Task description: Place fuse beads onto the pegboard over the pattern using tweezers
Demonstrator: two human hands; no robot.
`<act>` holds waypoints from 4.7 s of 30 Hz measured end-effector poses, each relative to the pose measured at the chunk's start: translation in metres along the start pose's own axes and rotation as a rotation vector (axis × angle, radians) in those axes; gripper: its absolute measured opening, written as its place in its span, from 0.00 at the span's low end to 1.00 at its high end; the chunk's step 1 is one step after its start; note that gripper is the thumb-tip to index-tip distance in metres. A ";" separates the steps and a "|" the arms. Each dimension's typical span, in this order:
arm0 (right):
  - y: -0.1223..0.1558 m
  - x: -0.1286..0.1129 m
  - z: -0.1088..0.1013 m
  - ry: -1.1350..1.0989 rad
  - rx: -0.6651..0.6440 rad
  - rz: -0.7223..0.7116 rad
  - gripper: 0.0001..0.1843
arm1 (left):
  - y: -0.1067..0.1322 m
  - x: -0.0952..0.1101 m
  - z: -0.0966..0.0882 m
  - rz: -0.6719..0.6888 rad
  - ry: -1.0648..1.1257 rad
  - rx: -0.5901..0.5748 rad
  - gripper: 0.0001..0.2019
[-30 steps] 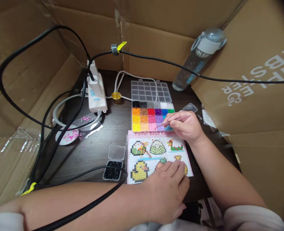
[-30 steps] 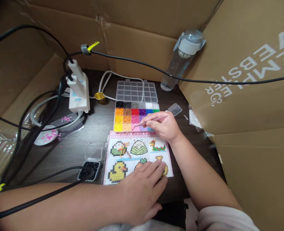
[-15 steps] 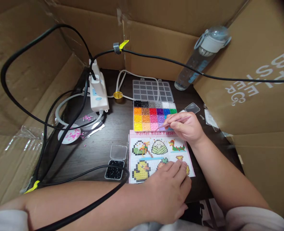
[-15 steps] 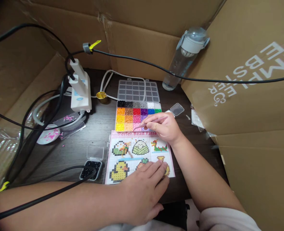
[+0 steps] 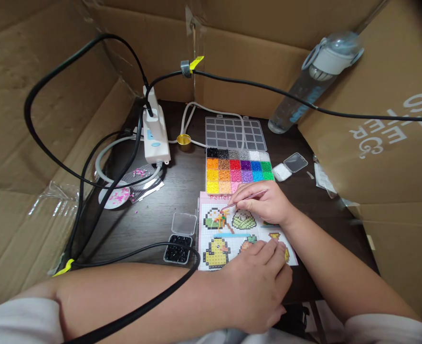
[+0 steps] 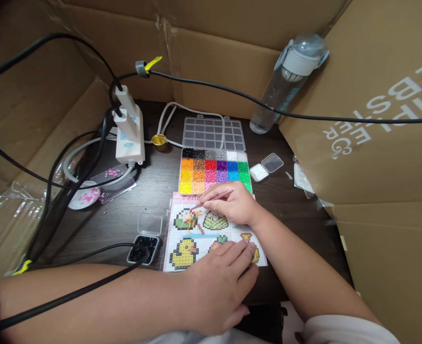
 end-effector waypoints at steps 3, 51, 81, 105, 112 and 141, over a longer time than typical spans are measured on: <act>0.000 0.002 0.002 0.029 0.020 0.008 0.03 | 0.000 -0.001 -0.002 0.005 -0.006 -0.005 0.28; 0.000 0.000 -0.003 -0.026 -0.017 0.002 0.05 | 0.000 0.001 -0.002 0.002 -0.015 0.011 0.28; 0.001 0.002 0.001 0.016 -0.014 0.032 0.03 | -0.001 -0.001 -0.005 0.006 -0.016 -0.020 0.29; 0.002 0.001 0.002 0.036 0.004 0.063 0.03 | 0.000 -0.002 -0.005 0.005 -0.013 -0.020 0.28; 0.001 0.001 0.005 0.070 0.088 0.099 0.05 | -0.001 -0.001 -0.004 0.002 -0.008 -0.026 0.28; 0.000 -0.003 0.006 0.073 -0.078 0.030 0.03 | 0.000 -0.002 -0.005 0.003 -0.020 -0.011 0.28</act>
Point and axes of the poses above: each hand's wrist, its own y-axis away from the middle knuckle, its own z-axis out of the palm, x = y × z, the point moved 1 cm from there along -y, towards the middle knuckle, and after that the axes turned 13 degrees about -y, right-handed, at the moved point
